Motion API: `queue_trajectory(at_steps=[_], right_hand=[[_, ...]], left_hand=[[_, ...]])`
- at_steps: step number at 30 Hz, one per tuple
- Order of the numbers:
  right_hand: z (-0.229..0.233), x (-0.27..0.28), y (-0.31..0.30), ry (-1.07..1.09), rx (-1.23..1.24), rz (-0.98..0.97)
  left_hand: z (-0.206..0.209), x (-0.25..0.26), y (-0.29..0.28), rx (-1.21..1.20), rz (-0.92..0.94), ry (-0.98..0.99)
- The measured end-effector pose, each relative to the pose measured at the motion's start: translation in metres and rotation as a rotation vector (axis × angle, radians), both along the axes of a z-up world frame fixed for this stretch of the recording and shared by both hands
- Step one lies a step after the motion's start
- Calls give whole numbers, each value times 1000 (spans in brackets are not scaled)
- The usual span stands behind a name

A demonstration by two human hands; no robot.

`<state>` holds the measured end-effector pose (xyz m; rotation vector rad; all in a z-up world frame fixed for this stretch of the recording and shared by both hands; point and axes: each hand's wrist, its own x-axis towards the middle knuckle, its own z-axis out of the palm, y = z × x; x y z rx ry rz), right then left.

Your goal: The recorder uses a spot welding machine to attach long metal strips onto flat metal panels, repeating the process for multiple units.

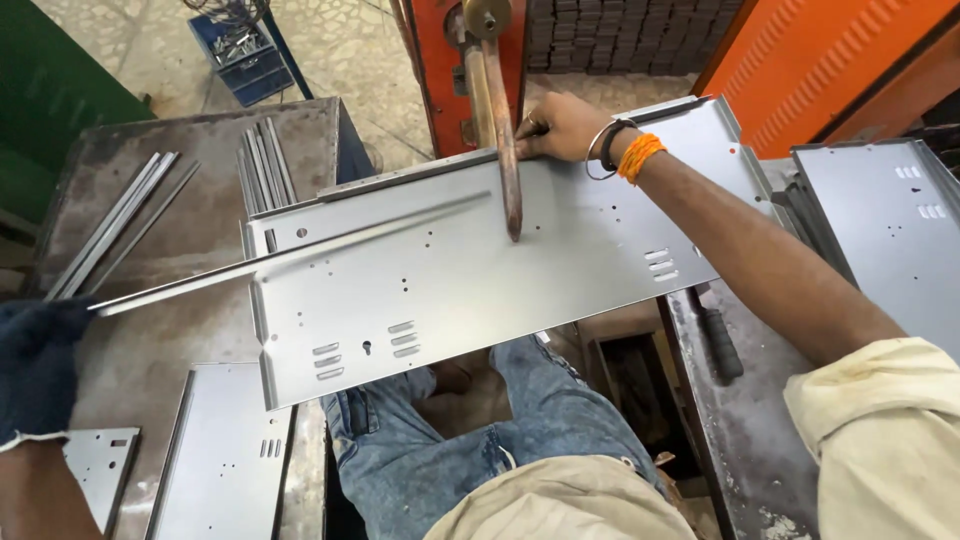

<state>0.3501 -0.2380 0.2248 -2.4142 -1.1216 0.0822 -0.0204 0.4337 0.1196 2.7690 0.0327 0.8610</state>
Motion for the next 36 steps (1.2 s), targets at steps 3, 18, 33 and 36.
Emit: queue_trajectory(at_steps=[3, 18, 33, 36], right_hand=[[1, 3, -1, 46, -11, -12], [-3, 3, -1, 95, -43, -8], [-24, -26, -11, -289, 73, -39], [-32, -21, -7, -361, 89, -23]], left_hand=[[40, 18, -47, 22, -53, 6], [121, 157, -335, 322, -208, -173], [116, 154, -264, -138, -257, 85], [105, 156, -260, -332, -289, 112]])
